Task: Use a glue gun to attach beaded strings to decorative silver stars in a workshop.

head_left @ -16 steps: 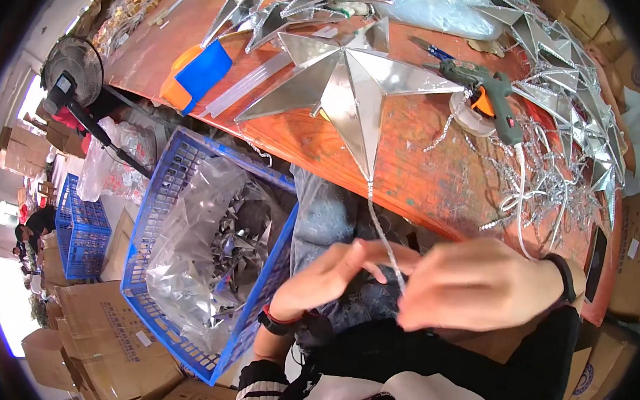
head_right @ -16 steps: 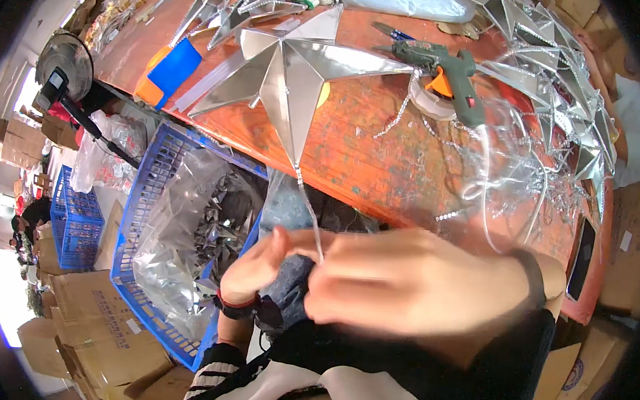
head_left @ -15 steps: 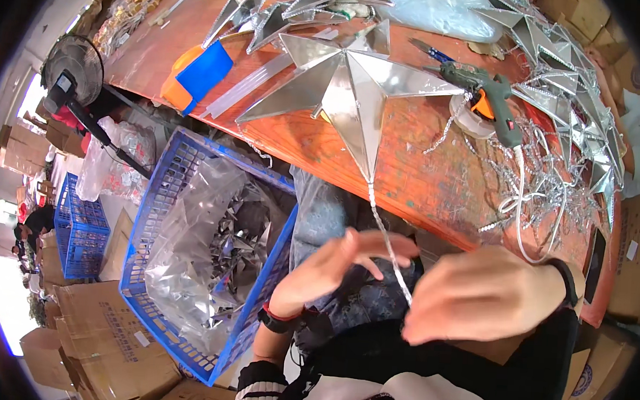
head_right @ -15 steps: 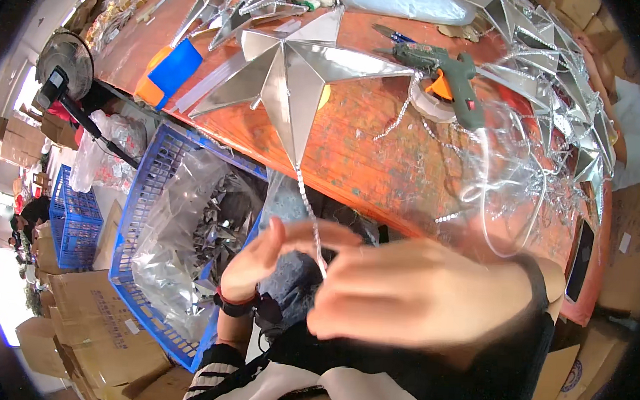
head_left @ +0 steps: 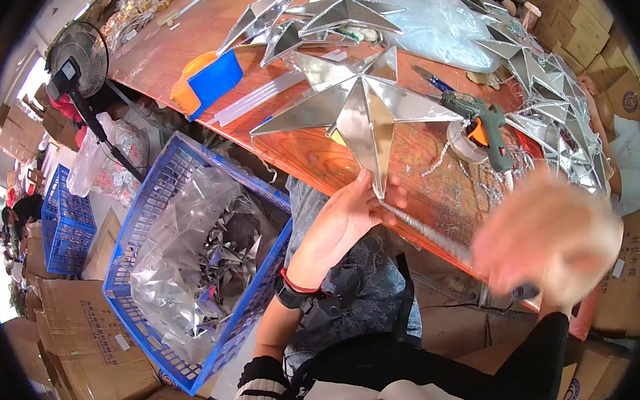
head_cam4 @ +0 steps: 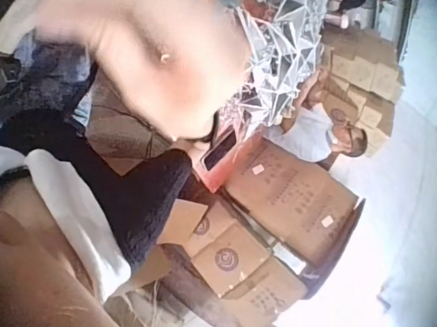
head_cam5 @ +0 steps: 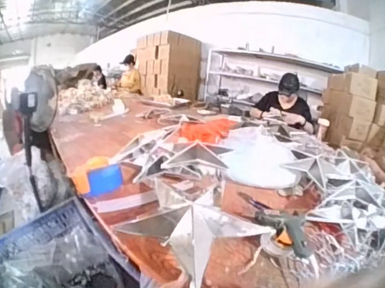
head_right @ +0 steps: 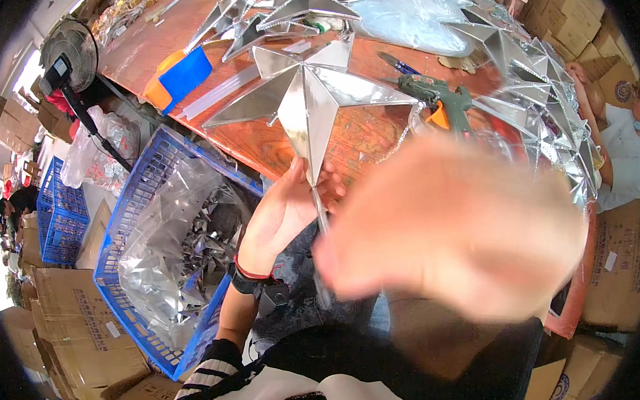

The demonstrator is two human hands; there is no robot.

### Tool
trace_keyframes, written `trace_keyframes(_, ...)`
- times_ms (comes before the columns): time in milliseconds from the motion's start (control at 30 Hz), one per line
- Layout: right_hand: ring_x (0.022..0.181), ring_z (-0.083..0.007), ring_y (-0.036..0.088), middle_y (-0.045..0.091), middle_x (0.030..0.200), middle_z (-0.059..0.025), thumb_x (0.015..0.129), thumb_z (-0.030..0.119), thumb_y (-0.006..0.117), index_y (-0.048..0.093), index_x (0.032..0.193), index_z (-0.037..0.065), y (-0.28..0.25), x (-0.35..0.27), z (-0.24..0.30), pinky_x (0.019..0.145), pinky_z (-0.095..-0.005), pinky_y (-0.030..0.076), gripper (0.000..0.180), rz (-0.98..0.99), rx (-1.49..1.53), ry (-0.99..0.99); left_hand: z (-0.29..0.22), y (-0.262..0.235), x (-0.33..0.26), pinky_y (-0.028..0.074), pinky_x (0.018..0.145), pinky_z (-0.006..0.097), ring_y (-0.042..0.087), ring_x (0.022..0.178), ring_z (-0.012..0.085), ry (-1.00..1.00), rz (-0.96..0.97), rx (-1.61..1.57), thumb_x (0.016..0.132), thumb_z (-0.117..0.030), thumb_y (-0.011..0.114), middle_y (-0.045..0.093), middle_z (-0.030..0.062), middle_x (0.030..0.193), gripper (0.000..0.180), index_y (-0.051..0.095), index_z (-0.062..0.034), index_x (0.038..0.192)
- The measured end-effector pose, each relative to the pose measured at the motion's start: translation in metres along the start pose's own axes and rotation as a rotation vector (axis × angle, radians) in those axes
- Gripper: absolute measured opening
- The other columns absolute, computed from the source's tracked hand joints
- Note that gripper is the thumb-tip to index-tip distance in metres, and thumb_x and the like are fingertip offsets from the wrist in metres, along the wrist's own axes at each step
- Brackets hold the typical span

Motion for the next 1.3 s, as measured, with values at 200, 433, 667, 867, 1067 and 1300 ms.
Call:
trace_keyframes(200, 0.078, -0.0079, 0.057, 0.063, 0.084, -0.0033, 0.085, 0.011, 0.059, 0.062, 0.089, 0.001, -0.040, 0.051, -0.059, 0.068, -0.0234, 0.046, 0.011, -0.182, -0.258, 0.246, -0.002, 0.005, 0.003, 0.045, 0.077, 0.032, 0.056, 0.096, 0.0197, -0.024, -0.025, 0.090, 0.096, -0.040, 0.039, 0.058, 0.0087, 0.104, 0.044, 0.051, -0.0020, 0.113)
trace_keyframes(433, 0.070, -0.0065, 0.053, 0.062, 0.078, 0.0001, 0.083, 0.015, 0.064, 0.065, 0.086, 0.004, -0.035, 0.051, -0.179, 0.063, -0.0241, 0.045, 0.012, -0.134, -0.081, 0.387, -0.008, 0.006, 0.000, 0.049, 0.077, 0.034, 0.057, 0.100, 0.0232, -0.053, -0.060, 0.206, 0.098, -0.037, 0.033, 0.057, 0.0113, 0.113, 0.044, 0.050, -0.0005, 0.117)
trace_keyframes(667, 0.069, -0.0081, 0.057, 0.063, 0.078, -0.0032, 0.082, 0.011, 0.064, 0.064, 0.088, 0.000, -0.024, 0.040, -0.202, 0.062, -0.0243, 0.047, 0.013, -0.153, 0.042, 0.439, -0.038, -0.001, -0.026, 0.048, 0.071, 0.029, 0.061, 0.083, 0.0159, 0.112, -0.178, 0.799, 0.096, -0.028, 0.043, 0.064, 0.0069, 0.088, 0.033, 0.061, -0.0003, 0.097)
trace_keyframes(867, 0.073, -0.0098, 0.059, 0.064, 0.082, -0.0044, 0.081, 0.011, 0.063, 0.064, 0.089, -0.001, -0.028, 0.038, -0.201, 0.065, -0.0249, 0.048, 0.014, -0.136, -0.057, 0.388, -0.093, 0.056, -0.031, 0.043, 0.081, 0.033, 0.054, 0.095, 0.0223, 0.782, -0.325, 1.654, 0.087, -0.011, 0.052, 0.057, 0.0102, 0.109, 0.015, 0.064, -0.0060, 0.095)
trace_keyframes(1067, 0.075, -0.0083, 0.059, 0.063, 0.082, -0.0036, 0.082, 0.009, 0.063, 0.063, 0.089, -0.001, -0.024, 0.039, -0.196, 0.066, -0.0230, 0.048, 0.012, -0.151, -0.034, 0.386, -0.104, 0.056, -0.001, 0.031, 0.096, 0.046, 0.037, 0.120, 0.0318, 0.899, -0.409, 2.102, 0.081, -0.022, 0.062, 0.047, 0.0121, 0.124, 0.024, 0.064, -0.0154, 0.104)
trace_keyframes(1300, 0.075, -0.0069, 0.058, 0.063, 0.084, -0.0029, 0.085, 0.007, 0.061, 0.060, 0.092, -0.002, -0.024, 0.037, -0.196, 0.064, -0.0204, 0.048, 0.011, -0.121, -0.029, 0.477, -0.107, 0.050, 0.016, 0.024, 0.100, 0.046, 0.036, 0.121, 0.0297, 0.835, -0.449, 2.216, 0.084, -0.032, 0.059, 0.050, 0.0083, 0.122, 0.033, 0.059, -0.0221, 0.116)
Point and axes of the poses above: each hand's wrist, its own x-axis towards the middle knuckle, its own y-axis out of the palm, z = x × y, the point moved 6 cm from there along x, towards the middle knuckle
